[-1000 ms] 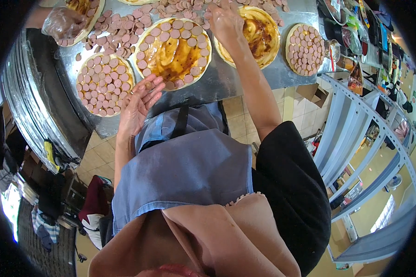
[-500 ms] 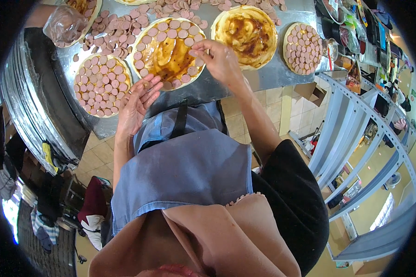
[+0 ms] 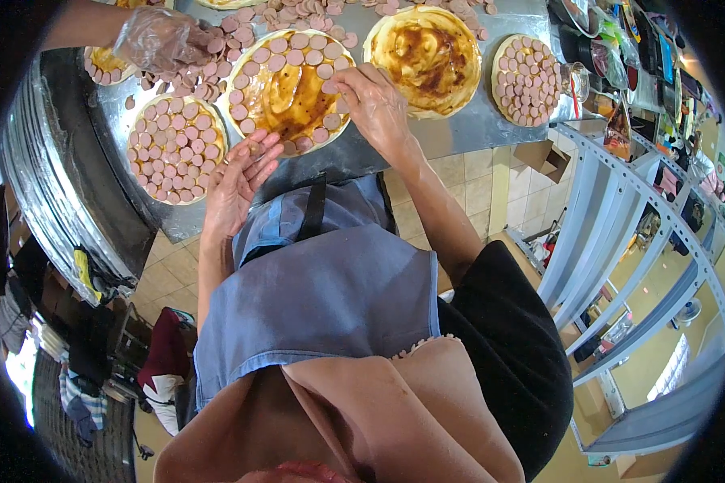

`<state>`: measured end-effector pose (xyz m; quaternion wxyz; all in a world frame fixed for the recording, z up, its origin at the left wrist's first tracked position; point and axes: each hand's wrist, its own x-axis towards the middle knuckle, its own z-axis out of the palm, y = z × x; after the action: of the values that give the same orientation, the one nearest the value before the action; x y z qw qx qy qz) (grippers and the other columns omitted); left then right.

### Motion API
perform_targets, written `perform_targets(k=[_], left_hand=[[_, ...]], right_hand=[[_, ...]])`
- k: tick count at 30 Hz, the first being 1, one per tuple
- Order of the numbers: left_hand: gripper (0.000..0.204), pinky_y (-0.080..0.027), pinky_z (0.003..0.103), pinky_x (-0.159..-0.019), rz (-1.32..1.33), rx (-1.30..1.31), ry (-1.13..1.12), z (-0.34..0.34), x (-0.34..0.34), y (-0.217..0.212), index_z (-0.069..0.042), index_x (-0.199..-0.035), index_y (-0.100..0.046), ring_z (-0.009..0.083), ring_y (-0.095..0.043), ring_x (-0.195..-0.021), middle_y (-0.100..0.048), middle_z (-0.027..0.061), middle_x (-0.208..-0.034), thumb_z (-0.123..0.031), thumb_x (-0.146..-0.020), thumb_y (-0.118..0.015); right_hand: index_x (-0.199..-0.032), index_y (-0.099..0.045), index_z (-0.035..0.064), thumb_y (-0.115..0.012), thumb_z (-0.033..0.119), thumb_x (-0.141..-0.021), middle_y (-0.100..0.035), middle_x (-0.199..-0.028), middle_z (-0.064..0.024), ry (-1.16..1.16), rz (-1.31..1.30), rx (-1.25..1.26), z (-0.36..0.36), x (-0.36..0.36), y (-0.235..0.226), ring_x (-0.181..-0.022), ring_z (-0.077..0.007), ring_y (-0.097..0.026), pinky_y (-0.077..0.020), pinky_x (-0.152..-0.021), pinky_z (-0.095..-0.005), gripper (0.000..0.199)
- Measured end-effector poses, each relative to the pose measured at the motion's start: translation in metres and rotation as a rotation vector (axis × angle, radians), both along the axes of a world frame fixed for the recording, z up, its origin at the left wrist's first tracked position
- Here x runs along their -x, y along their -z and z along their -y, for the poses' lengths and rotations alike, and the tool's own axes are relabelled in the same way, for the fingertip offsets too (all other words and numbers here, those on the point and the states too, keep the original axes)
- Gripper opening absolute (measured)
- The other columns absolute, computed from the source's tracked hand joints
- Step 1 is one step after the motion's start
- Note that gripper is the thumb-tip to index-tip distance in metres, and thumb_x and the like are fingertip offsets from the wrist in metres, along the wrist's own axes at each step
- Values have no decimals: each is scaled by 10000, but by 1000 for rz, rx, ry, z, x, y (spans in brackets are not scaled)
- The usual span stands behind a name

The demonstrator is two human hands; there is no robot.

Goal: Assembling multiple mini pizzas by adding sausage slices and other toppings on a prep table.

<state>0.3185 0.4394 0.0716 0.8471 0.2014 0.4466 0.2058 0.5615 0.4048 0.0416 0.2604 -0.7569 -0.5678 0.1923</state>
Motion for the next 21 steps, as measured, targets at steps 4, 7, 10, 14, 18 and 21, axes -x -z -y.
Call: perform_targets(k=[4,7,10,14,18,21], left_hand=[[446,-476,313,-974,6,-6,4,0,-1,0,65,-1324,-420,263,-549,-1186,-516,207,-1310,-242,-1001,-431],[446,-475,314,-975,18,-2,7,-1,-2,0,66,-1328,-416,262,-548,-1188,-513,205,-1315,-240,-1003,-424],[447,-470,313,-978,1,-10,15,-1,-3,-1,64,-1329,-415,261,-546,-1190,-513,201,-1317,-244,-1005,-421],[452,-466,311,-980,0,-4,27,-2,-5,0,63,-1334,-409,259,-544,-1192,-512,198,-1319,-247,-1005,-420],[453,-469,311,-978,4,-3,27,-3,-5,0,62,-1336,-404,263,-543,-1193,-508,203,-1321,-246,-1004,-421],[453,-470,312,-977,7,-6,24,-2,-5,2,61,-1337,-401,266,-542,-1193,-506,206,-1321,-245,-1003,-422]], right_hand=[[-965,-681,127,-626,66,-804,-611,-869,-43,-76,53,-27,7,-1,1,-845,-258,-603,-496,-706,-369,181],[-987,-688,142,-618,49,-786,-606,-897,-30,-78,75,11,6,1,1,-874,-251,-596,-505,-725,-370,232],[-1008,-687,149,-615,42,-780,-602,-914,-36,-26,45,17,2,3,0,-886,-257,-590,-508,-733,-371,262],[-1003,-701,128,-610,90,-852,-616,-860,-55,-84,137,-40,-2,1,7,-825,-247,-605,-493,-720,-355,181],[-990,-699,136,-609,95,-829,-610,-909,-68,-11,110,-38,-13,-16,10,-871,-268,-595,-503,-724,-385,189],[-955,-697,135,-612,98,-809,-598,-940,-80,2,232,-57,-35,-29,9,-896,-291,-587,-512,-713,-409,173]])
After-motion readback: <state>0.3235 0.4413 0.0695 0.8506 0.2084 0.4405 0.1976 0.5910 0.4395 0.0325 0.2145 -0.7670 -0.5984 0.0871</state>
